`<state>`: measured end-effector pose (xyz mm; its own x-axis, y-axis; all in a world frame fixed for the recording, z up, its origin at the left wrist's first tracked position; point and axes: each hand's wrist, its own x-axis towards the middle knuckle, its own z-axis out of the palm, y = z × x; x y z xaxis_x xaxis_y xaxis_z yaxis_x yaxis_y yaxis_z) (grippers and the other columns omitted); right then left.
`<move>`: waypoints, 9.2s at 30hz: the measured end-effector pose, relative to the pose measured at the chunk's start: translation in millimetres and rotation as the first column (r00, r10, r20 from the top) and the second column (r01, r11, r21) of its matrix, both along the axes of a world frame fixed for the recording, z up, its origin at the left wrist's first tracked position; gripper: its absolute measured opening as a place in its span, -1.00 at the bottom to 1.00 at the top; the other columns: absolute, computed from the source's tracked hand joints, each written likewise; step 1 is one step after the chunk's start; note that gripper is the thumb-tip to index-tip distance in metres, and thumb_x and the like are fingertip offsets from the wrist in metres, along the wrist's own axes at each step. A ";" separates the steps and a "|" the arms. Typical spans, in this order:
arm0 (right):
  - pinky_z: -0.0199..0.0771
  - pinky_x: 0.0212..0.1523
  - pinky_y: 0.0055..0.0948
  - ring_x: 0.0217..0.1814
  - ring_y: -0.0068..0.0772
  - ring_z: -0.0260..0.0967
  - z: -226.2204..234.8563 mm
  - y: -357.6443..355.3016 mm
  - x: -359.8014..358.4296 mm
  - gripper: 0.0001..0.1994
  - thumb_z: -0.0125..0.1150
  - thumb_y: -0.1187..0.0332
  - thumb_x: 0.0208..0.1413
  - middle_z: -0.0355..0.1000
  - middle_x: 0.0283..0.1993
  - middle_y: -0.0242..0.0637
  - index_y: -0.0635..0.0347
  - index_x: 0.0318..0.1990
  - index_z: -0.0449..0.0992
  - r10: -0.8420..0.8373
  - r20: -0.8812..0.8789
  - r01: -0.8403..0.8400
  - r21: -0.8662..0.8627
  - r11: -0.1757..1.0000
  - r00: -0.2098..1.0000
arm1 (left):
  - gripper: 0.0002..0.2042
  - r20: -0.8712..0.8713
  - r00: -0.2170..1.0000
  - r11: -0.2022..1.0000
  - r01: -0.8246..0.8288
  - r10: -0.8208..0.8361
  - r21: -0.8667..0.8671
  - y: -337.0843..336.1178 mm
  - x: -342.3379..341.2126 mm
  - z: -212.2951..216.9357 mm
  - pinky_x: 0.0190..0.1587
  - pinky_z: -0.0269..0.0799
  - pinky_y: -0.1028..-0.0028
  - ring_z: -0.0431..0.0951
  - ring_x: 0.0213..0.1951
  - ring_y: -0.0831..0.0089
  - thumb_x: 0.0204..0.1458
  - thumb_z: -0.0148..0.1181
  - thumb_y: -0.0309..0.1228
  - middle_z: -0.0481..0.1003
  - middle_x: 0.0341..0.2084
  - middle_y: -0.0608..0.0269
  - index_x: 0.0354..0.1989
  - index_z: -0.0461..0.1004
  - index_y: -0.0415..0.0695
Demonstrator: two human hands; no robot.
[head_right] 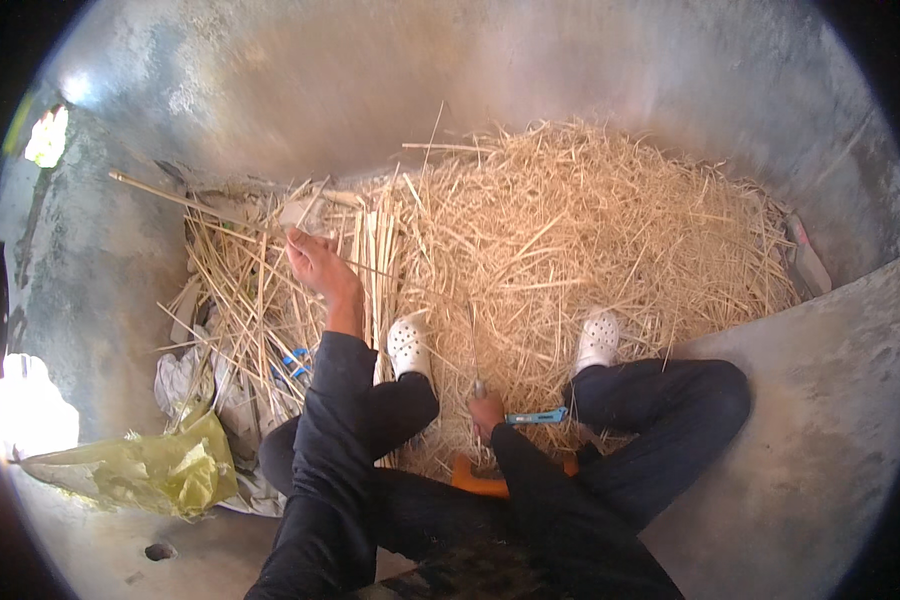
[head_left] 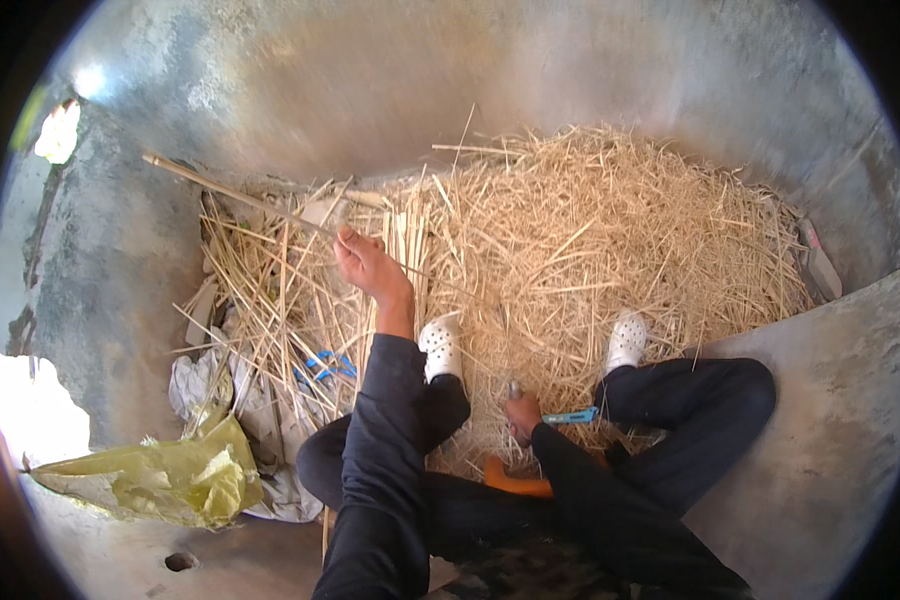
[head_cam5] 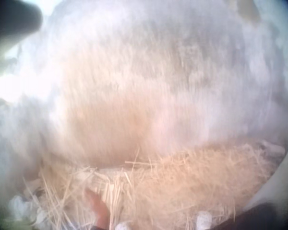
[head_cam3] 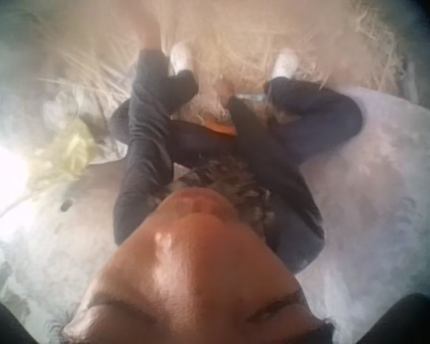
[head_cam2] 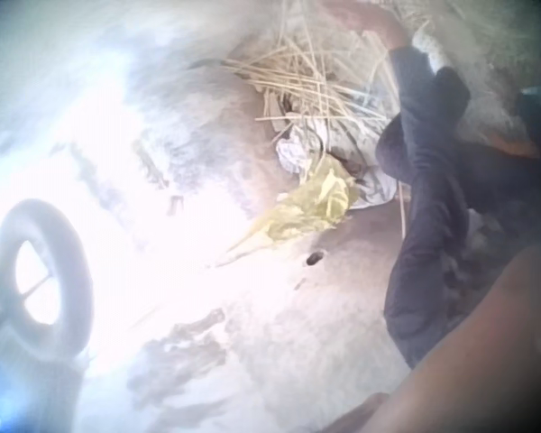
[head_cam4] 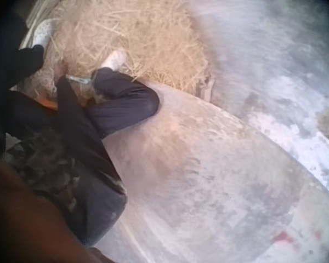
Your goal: The person sits cross-legged on a floor covered with straw and uses a knife to shave thin strips from long wooden sticks. They hold the stick with their left hand and scrape the blade along its length, creating a pile of wood shavings.
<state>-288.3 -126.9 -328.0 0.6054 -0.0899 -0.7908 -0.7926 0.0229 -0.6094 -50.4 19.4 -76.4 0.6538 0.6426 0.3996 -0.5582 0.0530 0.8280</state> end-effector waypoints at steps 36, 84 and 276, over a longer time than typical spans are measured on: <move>0.20 -0.76 -0.27 -0.80 -0.31 0.23 32.6 8.6 17.6 -0.88 0.05 0.46 -0.06 0.27 -0.71 -0.23 0.37 -0.50 0.37 0.067 0.615 0.068 -0.195 0.979 0.786 | -0.49 0.106 0.880 0.875 0.473 -0.463 -0.102 -21.4 22.4 -4.9 -0.70 0.01 0.57 0.03 -0.73 0.65 0.23 -0.18 0.11 0.00 -0.78 0.49 -0.61 0.08 -0.03; 0.14 -0.81 -0.39 -0.81 -0.43 0.17 31.3 -20.3 -3.2 -0.92 0.04 0.48 -0.02 0.24 -0.72 -0.29 0.26 -0.49 0.33 -0.045 -0.030 0.051 0.235 0.971 0.999 | -0.52 -0.175 0.959 0.970 0.235 -0.221 0.062 19.3 31.0 -27.9 -0.60 0.10 0.55 0.16 -0.66 0.64 0.29 -0.29 0.05 0.09 -0.74 0.50 -0.56 0.17 -0.06; 0.05 -0.67 -0.40 -0.74 -0.55 -0.04 229.6 -230.5 218.3 -0.32 -0.37 -0.40 0.16 -0.02 -0.74 -0.50 0.06 -0.60 0.17 0.407 0.524 -0.283 -0.302 0.910 0.749 | -0.78 -0.548 0.131 0.502 0.611 -0.826 -0.612 -82.0 -275.6 97.0 -0.68 0.04 0.61 0.02 -0.83 0.65 0.32 -0.18 -0.34 0.07 -0.83 0.47 -0.11 0.32 -0.24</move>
